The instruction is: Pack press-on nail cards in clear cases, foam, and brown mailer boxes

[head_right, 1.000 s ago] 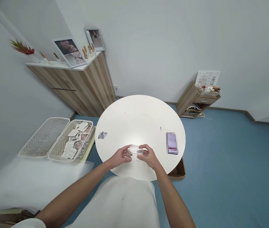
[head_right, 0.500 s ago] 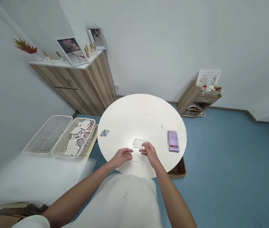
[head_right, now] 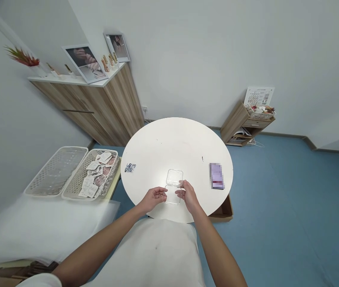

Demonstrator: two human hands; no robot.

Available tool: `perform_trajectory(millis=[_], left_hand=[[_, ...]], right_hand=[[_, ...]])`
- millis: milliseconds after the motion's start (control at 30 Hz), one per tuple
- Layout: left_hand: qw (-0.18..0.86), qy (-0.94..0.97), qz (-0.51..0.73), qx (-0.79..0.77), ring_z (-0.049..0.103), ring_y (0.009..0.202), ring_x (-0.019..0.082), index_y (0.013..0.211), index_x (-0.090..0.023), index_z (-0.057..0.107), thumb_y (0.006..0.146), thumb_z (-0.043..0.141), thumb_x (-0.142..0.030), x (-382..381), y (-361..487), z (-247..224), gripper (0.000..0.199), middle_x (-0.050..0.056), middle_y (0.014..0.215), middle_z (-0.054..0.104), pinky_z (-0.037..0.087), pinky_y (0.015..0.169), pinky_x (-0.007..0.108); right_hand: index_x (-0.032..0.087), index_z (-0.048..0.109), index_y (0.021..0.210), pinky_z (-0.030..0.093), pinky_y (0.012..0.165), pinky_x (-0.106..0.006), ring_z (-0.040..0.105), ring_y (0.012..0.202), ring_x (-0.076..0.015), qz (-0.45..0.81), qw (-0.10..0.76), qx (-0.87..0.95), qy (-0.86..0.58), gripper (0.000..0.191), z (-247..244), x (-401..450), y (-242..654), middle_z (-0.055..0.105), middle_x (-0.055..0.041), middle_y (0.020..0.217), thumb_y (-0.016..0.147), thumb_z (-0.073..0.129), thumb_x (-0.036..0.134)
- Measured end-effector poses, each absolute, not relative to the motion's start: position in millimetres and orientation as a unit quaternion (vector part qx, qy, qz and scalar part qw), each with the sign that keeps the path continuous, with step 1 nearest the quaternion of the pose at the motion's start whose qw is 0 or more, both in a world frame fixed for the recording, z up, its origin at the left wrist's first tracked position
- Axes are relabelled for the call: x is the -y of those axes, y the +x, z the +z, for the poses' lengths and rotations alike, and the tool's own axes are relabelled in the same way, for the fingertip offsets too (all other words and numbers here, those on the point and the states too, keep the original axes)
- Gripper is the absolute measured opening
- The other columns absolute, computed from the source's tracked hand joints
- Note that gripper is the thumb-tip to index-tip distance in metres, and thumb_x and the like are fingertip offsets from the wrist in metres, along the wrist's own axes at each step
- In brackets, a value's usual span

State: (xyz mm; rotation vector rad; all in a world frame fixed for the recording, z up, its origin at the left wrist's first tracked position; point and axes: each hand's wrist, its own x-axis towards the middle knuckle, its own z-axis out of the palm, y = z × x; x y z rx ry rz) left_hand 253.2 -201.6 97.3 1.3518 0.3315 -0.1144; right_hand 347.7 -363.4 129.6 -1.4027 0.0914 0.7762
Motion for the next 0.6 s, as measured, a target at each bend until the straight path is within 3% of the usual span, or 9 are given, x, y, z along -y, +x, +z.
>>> perform_trajectory(millis=[233, 367, 600], left_hand=[[0.735, 0.646, -0.048, -0.201, 0.057, 0.064, 0.011, 0.098, -0.015, 0.054, 0.064, 0.067, -0.031, 209, 256, 76, 0.040, 0.002, 0.074, 0.059, 0.045, 0.068, 0.028], [0.700, 0.670, -0.062, -0.240, 0.058, 0.064, 0.012, 0.103, -0.018, 0.047, 0.065, 0.064, -0.029, 212, 255, 60, 0.043, 0.001, 0.074, 0.060, 0.045, 0.066, 0.028], [0.632, 0.727, -0.095, -0.251, 0.058, 0.069, 0.013, 0.101, -0.020, 0.051, 0.067, 0.062, -0.029, 219, 260, 40, 0.037, 0.000, 0.076, 0.059, 0.044, 0.069, 0.027]], right_hand=[[0.023, 0.052, 0.113, 0.046, 0.076, -0.033, 0.056, 0.088, -0.0186, 0.266, 0.632, -0.010, -0.728, 0.052, 107, 377, 321, 0.054, -0.0067, 0.106, 0.067, 0.058, 0.047], [0.024, 0.049, 0.118, 0.045, 0.078, -0.033, 0.053, 0.093, -0.0191, 0.274, 0.603, -0.007, -0.749, 0.056, 89, 381, 309, 0.051, -0.0073, 0.112, 0.067, 0.058, 0.045], [0.025, 0.049, 0.119, 0.039, 0.086, -0.031, 0.048, 0.098, -0.0188, 0.299, 0.540, -0.052, -0.785, 0.061, 66, 386, 308, 0.048, -0.0040, 0.109, 0.063, 0.059, 0.048]])
